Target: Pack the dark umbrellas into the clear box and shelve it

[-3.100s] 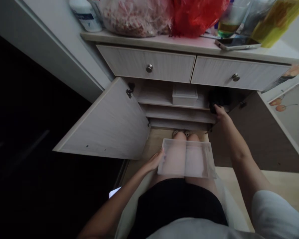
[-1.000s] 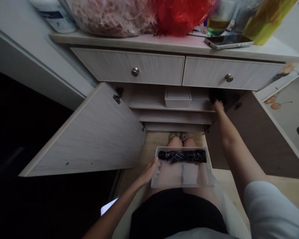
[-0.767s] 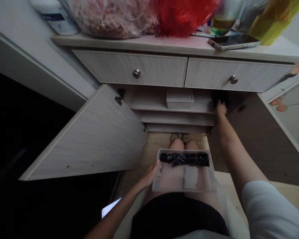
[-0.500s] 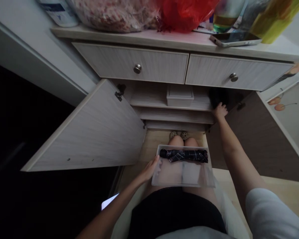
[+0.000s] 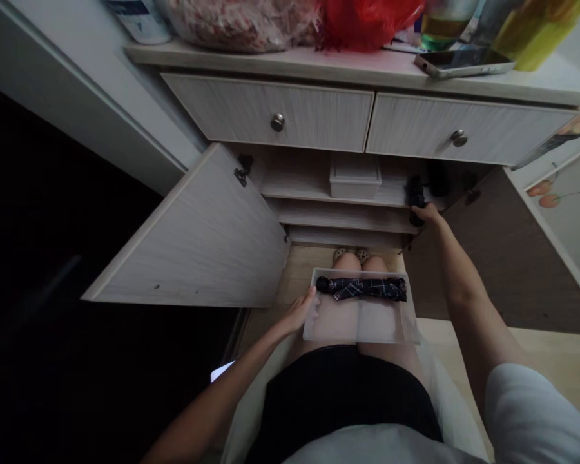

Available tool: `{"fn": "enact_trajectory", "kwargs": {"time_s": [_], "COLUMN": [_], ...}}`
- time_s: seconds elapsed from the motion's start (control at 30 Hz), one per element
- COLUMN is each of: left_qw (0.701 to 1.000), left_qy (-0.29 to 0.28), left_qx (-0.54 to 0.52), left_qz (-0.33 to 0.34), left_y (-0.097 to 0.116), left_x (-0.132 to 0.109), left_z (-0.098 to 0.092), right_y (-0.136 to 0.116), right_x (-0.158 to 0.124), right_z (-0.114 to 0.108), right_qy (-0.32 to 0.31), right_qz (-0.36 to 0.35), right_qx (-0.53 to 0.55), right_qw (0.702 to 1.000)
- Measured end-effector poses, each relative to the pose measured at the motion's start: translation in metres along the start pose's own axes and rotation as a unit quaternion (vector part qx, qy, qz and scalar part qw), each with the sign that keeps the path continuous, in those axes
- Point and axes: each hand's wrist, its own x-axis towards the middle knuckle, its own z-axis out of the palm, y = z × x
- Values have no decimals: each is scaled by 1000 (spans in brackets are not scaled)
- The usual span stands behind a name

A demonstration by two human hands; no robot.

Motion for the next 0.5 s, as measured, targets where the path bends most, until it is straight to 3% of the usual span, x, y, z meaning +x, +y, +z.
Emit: {"fn": "enact_trajectory", "kwargs": {"time_s": [0.1, 0.23, 0.37, 0.5], "left_qw": [1000, 1000, 1000, 1000], "left_qy": [-8, -7, -5, -8], "left_qx": [-4, 5, 10, 4], "left_qz": [12, 14, -3, 1], "left_y": [-1, 0, -5, -9], "left_x": [0, 0, 7, 10], "left_z": [0, 1, 1, 0], "right_y": [10, 33, 60, 72], "right_x": [-30, -82, -140, -195], "right_z": [-8, -28, -58, -89], "right_qy": [-60, -117, -152, -234], "right_qz": [41, 31, -48, -174], "right_qx": [68, 142, 192, 132], "right_qw": [995, 982, 969, 947]}}
